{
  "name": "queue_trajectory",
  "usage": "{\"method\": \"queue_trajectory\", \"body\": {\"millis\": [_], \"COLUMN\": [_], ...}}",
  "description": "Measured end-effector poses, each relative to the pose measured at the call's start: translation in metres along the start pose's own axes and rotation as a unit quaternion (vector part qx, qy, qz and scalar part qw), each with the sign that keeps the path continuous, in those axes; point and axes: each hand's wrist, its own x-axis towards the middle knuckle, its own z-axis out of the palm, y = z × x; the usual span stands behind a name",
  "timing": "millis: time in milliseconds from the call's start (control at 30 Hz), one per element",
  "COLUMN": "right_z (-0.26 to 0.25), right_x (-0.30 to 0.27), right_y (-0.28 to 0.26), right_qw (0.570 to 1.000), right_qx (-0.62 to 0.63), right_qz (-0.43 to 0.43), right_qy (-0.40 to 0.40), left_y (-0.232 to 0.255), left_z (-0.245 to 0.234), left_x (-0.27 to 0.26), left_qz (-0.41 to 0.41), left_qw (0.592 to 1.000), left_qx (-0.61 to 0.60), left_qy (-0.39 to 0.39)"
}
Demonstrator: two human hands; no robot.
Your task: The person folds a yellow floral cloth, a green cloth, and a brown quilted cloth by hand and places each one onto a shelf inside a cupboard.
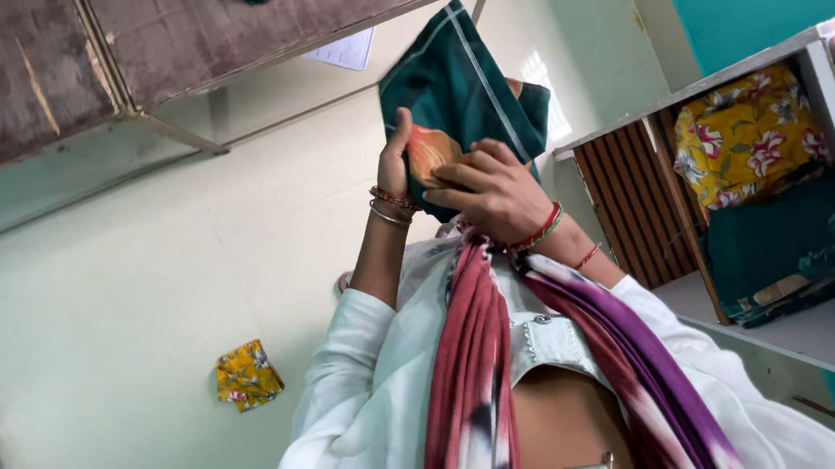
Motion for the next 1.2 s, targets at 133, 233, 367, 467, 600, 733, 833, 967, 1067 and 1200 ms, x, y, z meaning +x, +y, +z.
{"method": "queue_trajectory", "body": {"millis": [133, 233, 367, 467, 600, 733, 833, 967, 1067, 1200], "right_z": [0.009, 0.004, 0.000, 0.015, 0.063, 0.146, 0.170, 0.135, 0.103, 0.074], "right_x": [-0.035, -0.069, -0.103, -0.112, -0.118, -0.110, -0.099, -0.065, -0.030, 0.003], "right_y": [0.007, 0.015, 0.015, 0.010, 0.001, -0.013, -0.024, -0.053, -0.082, -0.103], "right_qw": [0.987, 0.948, 0.871, 0.779, 0.627, 0.502, 0.488, 0.618, 0.763, 0.831], "right_qx": [0.078, 0.147, 0.083, 0.155, 0.469, 0.632, 0.602, 0.411, 0.218, 0.062], "right_qz": [0.127, 0.279, 0.478, 0.581, 0.532, 0.461, 0.454, 0.545, 0.553, 0.533], "right_qy": [-0.052, -0.054, 0.080, 0.179, 0.322, 0.369, 0.440, 0.390, 0.252, 0.144], "left_y": [-0.002, 0.002, 0.015, 0.031, 0.051, 0.060, 0.057, 0.047, 0.032, 0.047], "left_z": [-0.010, 0.000, 0.015, 0.023, 0.003, -0.031, -0.064, -0.103, -0.105, -0.108], "left_x": [0.025, 0.030, 0.041, 0.040, 0.026, 0.012, 0.007, -0.010, -0.023, -0.033], "left_qz": [0.021, -0.015, -0.113, -0.198, -0.217, -0.212, -0.262, -0.290, -0.306, -0.374], "left_qw": [0.984, 0.982, 0.986, 0.977, 0.976, 0.977, 0.965, 0.955, 0.935, 0.927], "left_qx": [0.126, 0.156, 0.120, 0.070, 0.005, -0.014, 0.008, 0.059, 0.157, -0.009], "left_qy": [0.123, 0.103, 0.026, -0.028, -0.029, -0.014, 0.002, -0.009, 0.081, -0.036]}}
